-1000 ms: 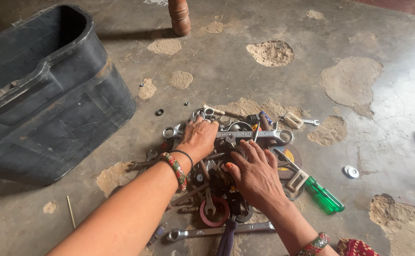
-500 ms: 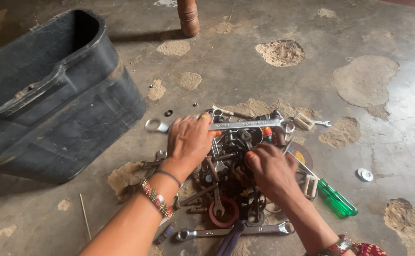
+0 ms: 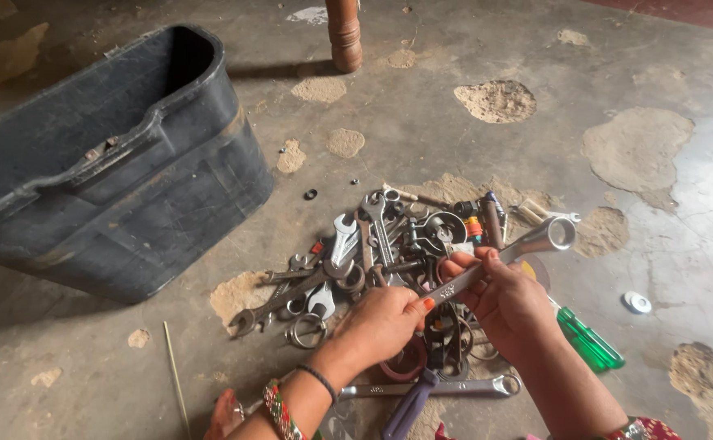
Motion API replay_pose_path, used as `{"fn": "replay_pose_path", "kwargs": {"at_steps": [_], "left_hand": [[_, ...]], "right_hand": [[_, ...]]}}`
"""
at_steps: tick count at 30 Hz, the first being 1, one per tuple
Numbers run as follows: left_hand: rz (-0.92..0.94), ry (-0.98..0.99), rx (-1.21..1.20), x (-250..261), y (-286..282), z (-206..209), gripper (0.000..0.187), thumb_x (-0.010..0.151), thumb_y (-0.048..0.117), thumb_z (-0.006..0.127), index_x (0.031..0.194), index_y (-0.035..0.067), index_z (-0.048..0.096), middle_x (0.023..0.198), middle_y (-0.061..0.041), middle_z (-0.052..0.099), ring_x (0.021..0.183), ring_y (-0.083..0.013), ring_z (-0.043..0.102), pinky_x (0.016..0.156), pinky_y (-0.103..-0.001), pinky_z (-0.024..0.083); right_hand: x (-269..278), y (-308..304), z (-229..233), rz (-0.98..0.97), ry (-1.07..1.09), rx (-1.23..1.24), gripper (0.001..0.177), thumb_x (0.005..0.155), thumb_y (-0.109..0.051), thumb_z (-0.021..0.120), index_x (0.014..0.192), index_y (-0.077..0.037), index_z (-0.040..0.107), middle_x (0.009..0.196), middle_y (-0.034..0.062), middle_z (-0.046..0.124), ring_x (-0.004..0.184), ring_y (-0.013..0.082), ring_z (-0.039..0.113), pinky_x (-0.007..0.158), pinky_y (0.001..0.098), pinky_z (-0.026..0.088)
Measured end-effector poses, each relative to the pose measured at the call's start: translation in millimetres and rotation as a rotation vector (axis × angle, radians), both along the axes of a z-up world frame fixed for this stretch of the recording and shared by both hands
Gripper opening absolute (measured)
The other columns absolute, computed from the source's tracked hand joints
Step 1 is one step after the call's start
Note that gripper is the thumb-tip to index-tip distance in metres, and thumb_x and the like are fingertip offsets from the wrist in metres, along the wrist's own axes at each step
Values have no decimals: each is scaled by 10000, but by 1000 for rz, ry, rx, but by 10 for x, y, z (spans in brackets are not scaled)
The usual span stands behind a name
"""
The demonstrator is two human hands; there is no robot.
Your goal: The person sorts through a pile of tools and hardware on the floor, picking up, turning, and setting aside wrenches, washers, and bolts by hand.
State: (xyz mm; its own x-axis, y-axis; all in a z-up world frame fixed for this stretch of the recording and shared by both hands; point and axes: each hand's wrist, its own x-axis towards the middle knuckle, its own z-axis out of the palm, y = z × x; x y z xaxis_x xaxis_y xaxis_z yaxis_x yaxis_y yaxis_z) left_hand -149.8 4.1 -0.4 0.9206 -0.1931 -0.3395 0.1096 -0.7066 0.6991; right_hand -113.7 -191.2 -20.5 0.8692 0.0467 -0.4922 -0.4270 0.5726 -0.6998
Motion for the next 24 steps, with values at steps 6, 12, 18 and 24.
{"fn": "replay_pose_path", "kwargs": {"at_steps": [6,12,18,24], "left_hand": [[-134,-152,131,137,264,70,418,827,494,755,917,86,754,771,-144,709,750,-314,721,678,-460,544],[-9,-187,196,208,540,151,434,736,476,825,930,93,763,750,-139,731,735,-304,730,709,-439,548],[137,-164,156,193,638,276,504,700,563,841,802,78,747,663,-76,722,667,-232,717,674,-396,545],[26,52,257,284,512,105,691,808,752,692,641,81,681,559,-28,623,516,-160,609,550,-355,470]], "right_hand": [[2,-208,146,-154,-64,0,325,1098,-354,294,1155,-87,471,1110,159,649,1161,315,675,965,459,562],[10,-275,242,-191,-47,54,364,1095,-328,300,1208,-19,457,1210,240,621,1201,370,673,987,453,538],[119,-406,147,-220,-45,-18,260,1071,-256,388,1203,-48,471,1165,171,629,1120,322,690,978,454,591],[145,-538,-11,-242,-209,42,185,1117,-256,478,1008,-106,477,875,42,590,903,204,669,957,518,617]]}}
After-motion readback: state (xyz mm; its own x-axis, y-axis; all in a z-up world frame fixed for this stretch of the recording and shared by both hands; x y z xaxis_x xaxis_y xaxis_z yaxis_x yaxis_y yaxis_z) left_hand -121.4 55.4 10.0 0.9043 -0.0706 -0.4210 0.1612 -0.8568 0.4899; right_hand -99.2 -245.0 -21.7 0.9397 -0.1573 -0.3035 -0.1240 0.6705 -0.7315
